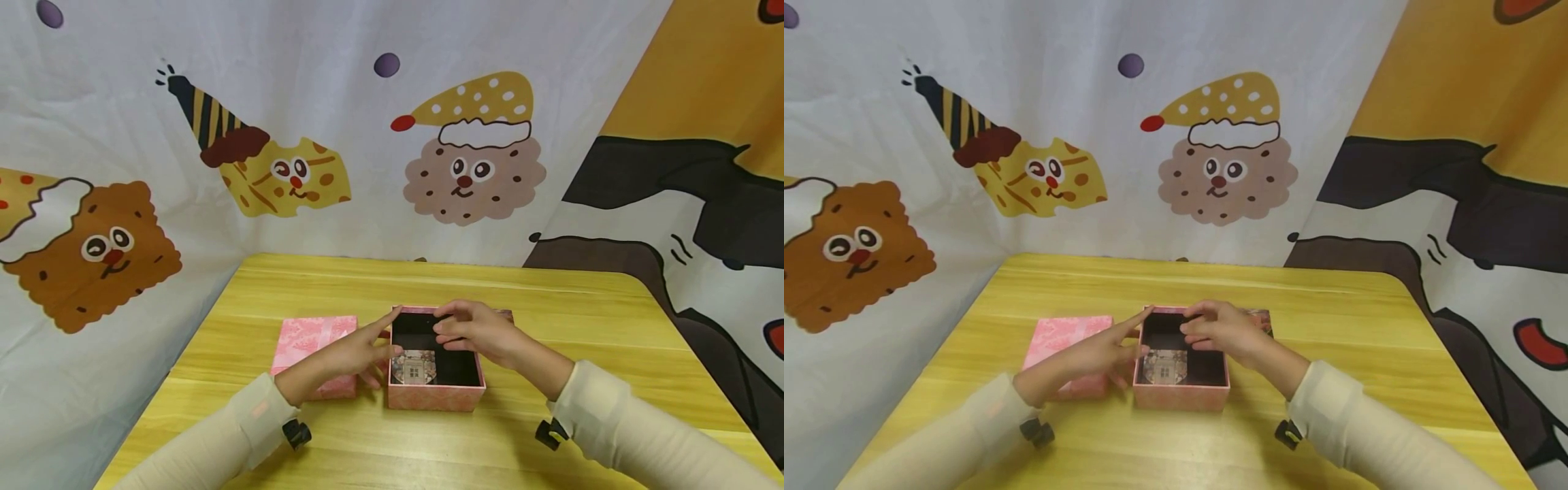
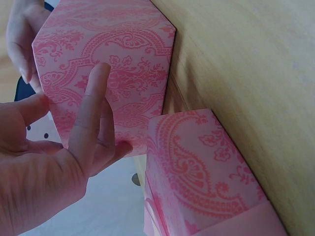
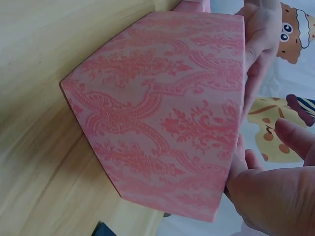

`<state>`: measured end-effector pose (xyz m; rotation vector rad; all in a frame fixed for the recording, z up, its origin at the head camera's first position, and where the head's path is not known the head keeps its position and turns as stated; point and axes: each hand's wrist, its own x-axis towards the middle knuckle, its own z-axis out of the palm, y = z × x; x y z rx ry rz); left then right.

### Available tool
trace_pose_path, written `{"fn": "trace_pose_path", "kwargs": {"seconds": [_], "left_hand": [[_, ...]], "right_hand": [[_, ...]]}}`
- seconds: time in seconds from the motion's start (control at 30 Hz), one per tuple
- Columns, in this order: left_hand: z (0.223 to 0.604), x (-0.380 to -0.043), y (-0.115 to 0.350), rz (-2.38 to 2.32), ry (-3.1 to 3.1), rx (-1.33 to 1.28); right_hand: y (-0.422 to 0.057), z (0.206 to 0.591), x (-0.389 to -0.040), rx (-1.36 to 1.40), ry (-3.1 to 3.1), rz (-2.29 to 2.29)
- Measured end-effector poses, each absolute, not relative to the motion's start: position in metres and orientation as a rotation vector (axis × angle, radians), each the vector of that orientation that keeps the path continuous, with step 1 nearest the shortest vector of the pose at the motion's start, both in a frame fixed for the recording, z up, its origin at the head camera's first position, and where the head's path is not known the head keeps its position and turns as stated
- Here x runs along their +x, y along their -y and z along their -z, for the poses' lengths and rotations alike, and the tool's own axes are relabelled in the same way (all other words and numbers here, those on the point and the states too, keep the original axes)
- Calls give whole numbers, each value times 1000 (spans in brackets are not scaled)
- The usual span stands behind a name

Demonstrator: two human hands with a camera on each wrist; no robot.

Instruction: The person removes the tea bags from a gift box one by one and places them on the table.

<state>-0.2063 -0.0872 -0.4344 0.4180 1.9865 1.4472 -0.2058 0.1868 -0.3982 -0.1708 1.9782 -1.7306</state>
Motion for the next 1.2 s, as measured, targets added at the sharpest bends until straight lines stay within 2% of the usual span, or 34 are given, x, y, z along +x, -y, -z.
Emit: {"fn": "trace_pose_path", "kwargs": {"seconds": [0.63, 1.2], "left_hand": [[433, -207, 88, -1459, -1965, 438], [434, -207, 89, -1449, -1964, 445]], "right_hand": [[-160, 417, -209, -161, -2088, 1622], [-154, 417, -206, -214, -2180, 1426]]}}
